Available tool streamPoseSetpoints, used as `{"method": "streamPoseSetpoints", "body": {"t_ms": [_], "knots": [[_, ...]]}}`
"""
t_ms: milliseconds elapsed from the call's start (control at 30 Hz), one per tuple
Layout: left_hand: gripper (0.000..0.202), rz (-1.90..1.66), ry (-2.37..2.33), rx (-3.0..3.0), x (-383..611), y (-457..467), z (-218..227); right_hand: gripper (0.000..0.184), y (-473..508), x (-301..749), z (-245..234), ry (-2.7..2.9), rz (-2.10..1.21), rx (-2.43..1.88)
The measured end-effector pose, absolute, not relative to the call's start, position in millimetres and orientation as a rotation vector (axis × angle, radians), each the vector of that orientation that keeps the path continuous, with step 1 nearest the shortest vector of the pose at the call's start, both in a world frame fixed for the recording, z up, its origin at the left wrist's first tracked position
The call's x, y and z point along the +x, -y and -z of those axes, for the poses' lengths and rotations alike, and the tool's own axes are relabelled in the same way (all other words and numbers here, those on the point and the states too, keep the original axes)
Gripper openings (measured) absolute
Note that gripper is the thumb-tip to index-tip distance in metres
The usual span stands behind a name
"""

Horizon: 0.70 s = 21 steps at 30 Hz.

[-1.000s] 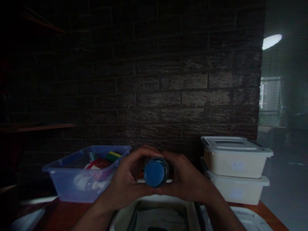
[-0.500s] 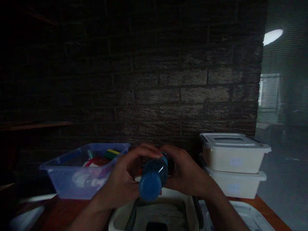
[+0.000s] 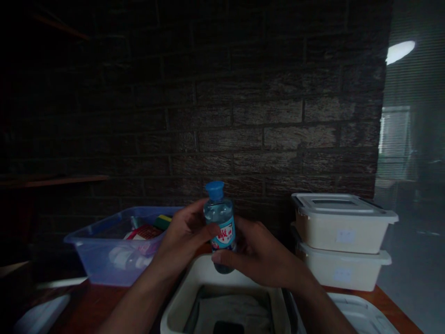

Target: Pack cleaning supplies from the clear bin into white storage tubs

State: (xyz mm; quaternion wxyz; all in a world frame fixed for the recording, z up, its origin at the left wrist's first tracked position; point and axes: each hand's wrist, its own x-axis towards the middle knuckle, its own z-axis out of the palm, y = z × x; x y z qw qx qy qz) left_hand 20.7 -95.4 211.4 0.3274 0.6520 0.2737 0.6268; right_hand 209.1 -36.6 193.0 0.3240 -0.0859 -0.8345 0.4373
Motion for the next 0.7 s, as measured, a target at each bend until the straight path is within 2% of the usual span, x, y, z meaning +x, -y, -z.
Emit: {"method": "streamPoseSetpoints", "body": {"t_ms": [267,500,700], "knots": [[0.037,-1.666,-0.719,1.473,19.8,88.3,-213.3,0.035,37.6,201.5,-192.0,2.023,-1.337,-0.16],[0.033,-1.762,-0.657,1.225,24.3,87.5,-211.8,0.053,35.1,200.6,-192.3,1.95,-1.618,-0.048],[0.029,-1.722,-0.529,1.181,28.0,90.2,-213.7,0.039,34.8,198.0,-192.7,1.957,-1.664,-0.078]]}}
